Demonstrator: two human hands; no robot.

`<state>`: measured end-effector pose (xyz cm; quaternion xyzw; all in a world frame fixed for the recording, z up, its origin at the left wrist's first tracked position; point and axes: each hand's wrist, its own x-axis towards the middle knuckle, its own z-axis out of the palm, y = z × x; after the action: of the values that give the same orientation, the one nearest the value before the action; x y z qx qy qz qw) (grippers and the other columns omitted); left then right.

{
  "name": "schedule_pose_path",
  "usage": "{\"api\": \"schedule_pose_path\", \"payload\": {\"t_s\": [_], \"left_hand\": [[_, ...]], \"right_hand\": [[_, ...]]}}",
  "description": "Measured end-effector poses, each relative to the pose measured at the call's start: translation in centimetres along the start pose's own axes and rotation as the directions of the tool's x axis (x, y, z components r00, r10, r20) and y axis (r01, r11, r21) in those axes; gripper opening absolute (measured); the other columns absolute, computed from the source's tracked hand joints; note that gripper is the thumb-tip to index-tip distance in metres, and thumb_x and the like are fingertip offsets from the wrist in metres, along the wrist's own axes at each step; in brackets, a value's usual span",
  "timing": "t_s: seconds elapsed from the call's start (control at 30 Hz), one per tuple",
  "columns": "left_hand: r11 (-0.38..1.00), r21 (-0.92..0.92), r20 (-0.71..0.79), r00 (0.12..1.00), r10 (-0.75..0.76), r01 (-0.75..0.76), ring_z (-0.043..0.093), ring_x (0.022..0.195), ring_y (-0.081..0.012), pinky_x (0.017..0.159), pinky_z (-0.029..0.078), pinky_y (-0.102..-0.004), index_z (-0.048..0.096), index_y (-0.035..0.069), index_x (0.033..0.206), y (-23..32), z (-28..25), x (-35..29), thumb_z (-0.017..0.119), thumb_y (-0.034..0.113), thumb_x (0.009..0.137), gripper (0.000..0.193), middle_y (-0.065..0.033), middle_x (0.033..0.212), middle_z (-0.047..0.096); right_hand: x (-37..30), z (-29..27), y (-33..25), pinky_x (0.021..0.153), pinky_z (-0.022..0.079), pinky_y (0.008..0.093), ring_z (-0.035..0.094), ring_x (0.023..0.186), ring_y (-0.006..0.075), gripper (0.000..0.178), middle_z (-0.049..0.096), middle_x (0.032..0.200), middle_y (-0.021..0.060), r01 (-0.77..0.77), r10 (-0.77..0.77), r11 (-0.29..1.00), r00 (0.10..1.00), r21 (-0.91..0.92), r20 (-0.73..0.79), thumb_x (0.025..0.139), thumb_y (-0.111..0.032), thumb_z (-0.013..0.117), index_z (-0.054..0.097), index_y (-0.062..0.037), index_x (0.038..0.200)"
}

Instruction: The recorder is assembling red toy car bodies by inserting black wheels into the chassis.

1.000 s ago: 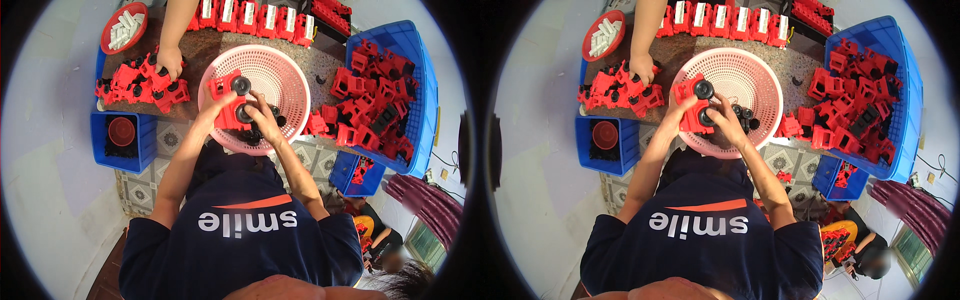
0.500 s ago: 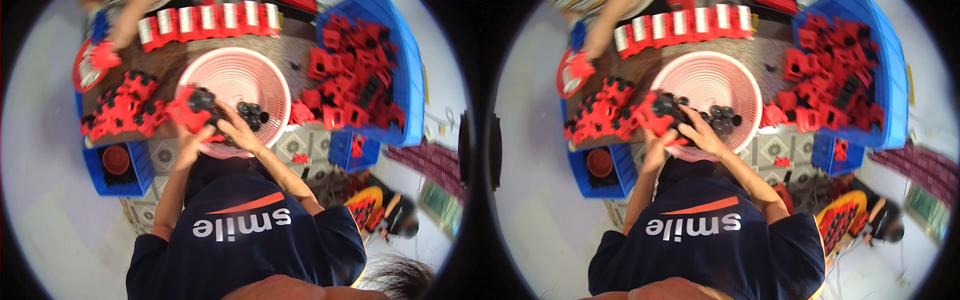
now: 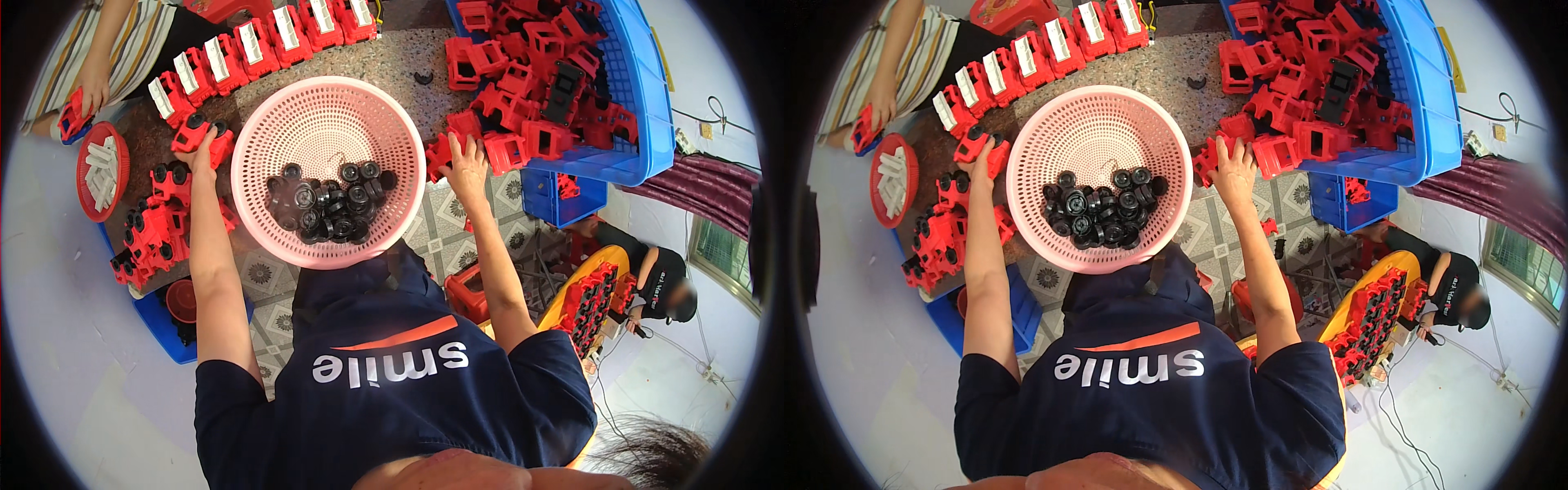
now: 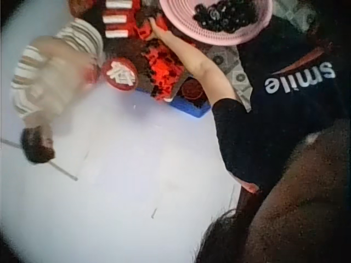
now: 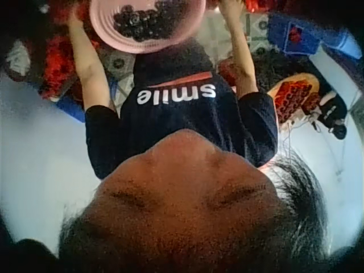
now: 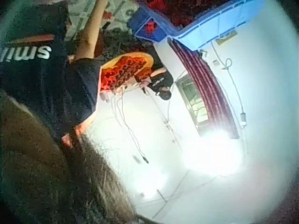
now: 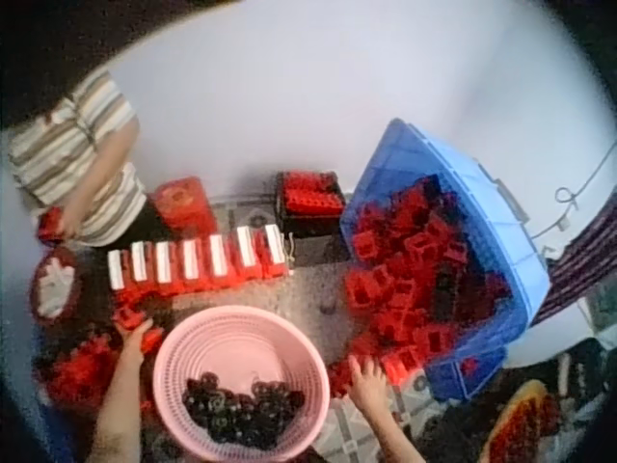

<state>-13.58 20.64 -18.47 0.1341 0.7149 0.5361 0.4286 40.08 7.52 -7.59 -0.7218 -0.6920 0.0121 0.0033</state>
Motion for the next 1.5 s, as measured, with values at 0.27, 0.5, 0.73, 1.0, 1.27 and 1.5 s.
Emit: {"api": "schedule_pose_path", "payload": {"t_s": [0.27, 0.5, 0.73, 1.0, 1.27, 1.5], "left_hand": [[0.76, 0.65, -0.234, 0.945, 0.23, -0.024, 0.048, 0.125, -0.0275, 0.107, 0.036, -0.0428, 0.026, 0.001, 0.145, 2.1, 0.3, -6.4, 0.092, 0.031, 0.059, 0.112, -0.0173, 0.139, 0.046], [0.549, 0.126, 0.895, 0.334, 0.297, -0.826, 0.035, 0.136, -0.0379, 0.114, 0.027, -0.043, 0.018, 0.004, 0.15, 10.3, 7.5, -28.4, 0.095, 0.042, 0.043, 0.137, -0.0225, 0.148, 0.034], [0.992, -0.104, 0.693, 0.721, 0.025, 0.066, 0.052, 0.119, -0.0249, 0.102, 0.045, -0.04, 0.021, 0.004, 0.14, 4.5, 2.2, -29.8, 0.083, 0.001, 0.065, 0.097, -0.0154, 0.129, 0.049], [0.976, -0.106, 0.444, 0.887, -0.126, 0.192, 0.054, 0.114, -0.0235, 0.095, 0.05, -0.0379, 0.024, 0.009, 0.134, 3.3, -1.5, -29.4, 0.082, 0.008, 0.074, 0.083, -0.013, 0.124, 0.049], [0.996, -0.08, 0.436, 0.9, 0.008, 0.03, 0.051, 0.115, -0.0218, 0.099, 0.046, -0.035, 0.022, 0.009, 0.132, 3.5, -0.7, -29.4, 0.085, 0.023, 0.073, 0.088, -0.0118, 0.124, 0.048], [0.994, -0.087, 0.583, 0.813, 0.003, 0.059, 0.053, 0.113, -0.0213, 0.095, 0.049, -0.0361, 0.021, 0.008, 0.134, 3.3, -1.0, -30.3, 0.088, 0.007, 0.064, 0.097, -0.0113, 0.123, 0.048]], "right_hand": [[0.6, -2.7, -3.3, 0.088, 0.042, 0.0473, 0.048, 0.103, 0.0349, 0.071, 0.046, 0.113, 0.0168, 0.098, -0.101, 0.995, 0.987, -0.029, -0.121, 0.06, -0.016, 0.081, 0.054, -0.0175, 0.126], [0.9, -17.9, -10.4, 0.093, 0.043, 0.0436, 0.05, 0.106, 0.0338, 0.076, 0.05, 0.116, 0.0141, 0.366, -0.335, 0.779, 0.929, 0.509, -0.156, 0.058, -0.018, 0.086, 0.058, -0.0152, 0.129], [7.6, 1.0, -11.4, 0.089, 0.051, 0.036, 0.065, 0.102, 0.024, 0.043, 0.063, 0.12, 0.0179, -0.044, -0.42, 0.592, 0.836, 0.805, 0.354, 0.092, -0.03, 0.062, 0.06, -0.0019, 0.124], [4.2, 7.4, -13.0, 0.078, 0.052, 0.04, 0.066, 0.093, 0.0297, 0.035, 0.069, 0.096, 0.014, 0.231, -0.365, 0.911, 0.837, 0.342, 0.407, 0.079, -0.022, 0.075, 0.065, -0.004, 0.106], [0.5, -8.1, -18.5, 0.068, 0.05, 0.0226, 0.06, 0.078, 0.0075, 0.022, 0.065, 0.088, -0.0008, -0.317, -0.452, -0.076, 0.856, 0.945, 0.25, 0.082, -0.003, 0.073, 0.06, -0.004, 0.1], [-1.6, -6.9, -18.9, 0.086, 0.05, 0.0311, 0.06, 0.099, 0.0164, 0.054, 0.062, 0.109, 0.0106, -0.213, -0.444, 0.272, 0.837, 0.938, 0.319, 0.08, -0.018, 0.079, 0.051, -0.0004, 0.122]]}}
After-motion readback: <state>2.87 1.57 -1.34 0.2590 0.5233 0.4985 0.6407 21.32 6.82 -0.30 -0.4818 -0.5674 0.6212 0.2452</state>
